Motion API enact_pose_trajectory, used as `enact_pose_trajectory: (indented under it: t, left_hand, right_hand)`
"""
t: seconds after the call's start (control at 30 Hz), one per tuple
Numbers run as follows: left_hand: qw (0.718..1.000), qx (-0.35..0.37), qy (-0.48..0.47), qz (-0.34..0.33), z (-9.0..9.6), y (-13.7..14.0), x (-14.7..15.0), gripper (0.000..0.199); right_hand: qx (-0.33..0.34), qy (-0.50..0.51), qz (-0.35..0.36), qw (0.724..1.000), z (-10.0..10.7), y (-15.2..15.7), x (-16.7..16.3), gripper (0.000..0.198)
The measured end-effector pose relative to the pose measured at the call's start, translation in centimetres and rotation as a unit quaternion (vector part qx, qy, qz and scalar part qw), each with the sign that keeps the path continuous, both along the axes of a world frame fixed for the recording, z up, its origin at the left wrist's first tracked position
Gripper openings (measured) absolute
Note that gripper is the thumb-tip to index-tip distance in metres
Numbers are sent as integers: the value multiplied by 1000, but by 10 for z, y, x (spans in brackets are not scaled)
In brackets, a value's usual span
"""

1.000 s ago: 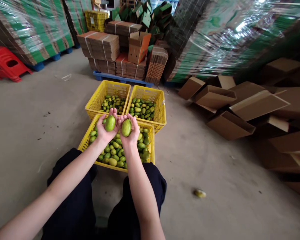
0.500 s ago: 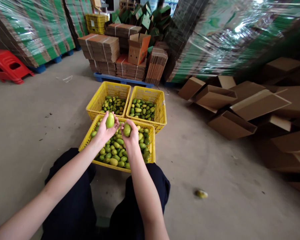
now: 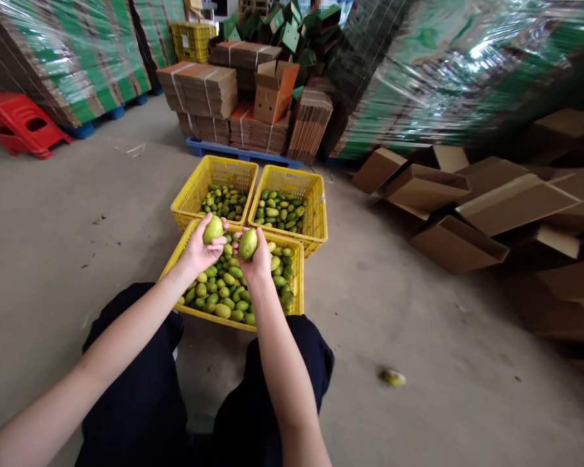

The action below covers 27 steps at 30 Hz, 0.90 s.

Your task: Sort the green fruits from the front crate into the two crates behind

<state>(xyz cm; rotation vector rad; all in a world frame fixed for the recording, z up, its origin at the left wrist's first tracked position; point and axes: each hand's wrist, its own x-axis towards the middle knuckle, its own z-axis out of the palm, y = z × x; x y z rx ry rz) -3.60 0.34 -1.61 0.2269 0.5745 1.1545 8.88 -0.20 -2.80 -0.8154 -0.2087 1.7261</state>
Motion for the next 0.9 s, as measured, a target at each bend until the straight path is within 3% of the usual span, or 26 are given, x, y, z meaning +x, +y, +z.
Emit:
enact_pose_trajectory:
  t: [0.13, 0.3, 0.4, 0.63, 0.73, 0.8, 0.9]
  left_hand:
    - [999, -16, 23, 45, 1, 2, -1, 18]
    - [997, 5, 74, 1, -2, 3, 4, 30]
    - [998, 9, 47, -29, -2, 1, 6, 31]
    - [999, 5, -3, -35, -3, -1, -3, 35]
    - [1000, -18, -19, -5, -1, -1, -8, 32]
    - [998, -59, -33, 19, 1, 1, -15, 30]
    - [990, -127, -52, 43, -1, 6, -30, 27]
  right_hand:
    - [36, -30, -16, 999, 2, -5, -3, 16]
    - [55, 24, 11, 998, -1, -2, -2, 25]
    - [46, 63, 4, 997, -4, -1, 0, 32]
    - [78, 23, 11, 997, -6, 1, 3, 27]
    - [74, -40, 71, 994, -16, 4, 0, 31]
    - [58, -123, 155, 979, -31, -1, -5, 35]
    - [14, -236, 329, 914, -60, -23, -18, 38]
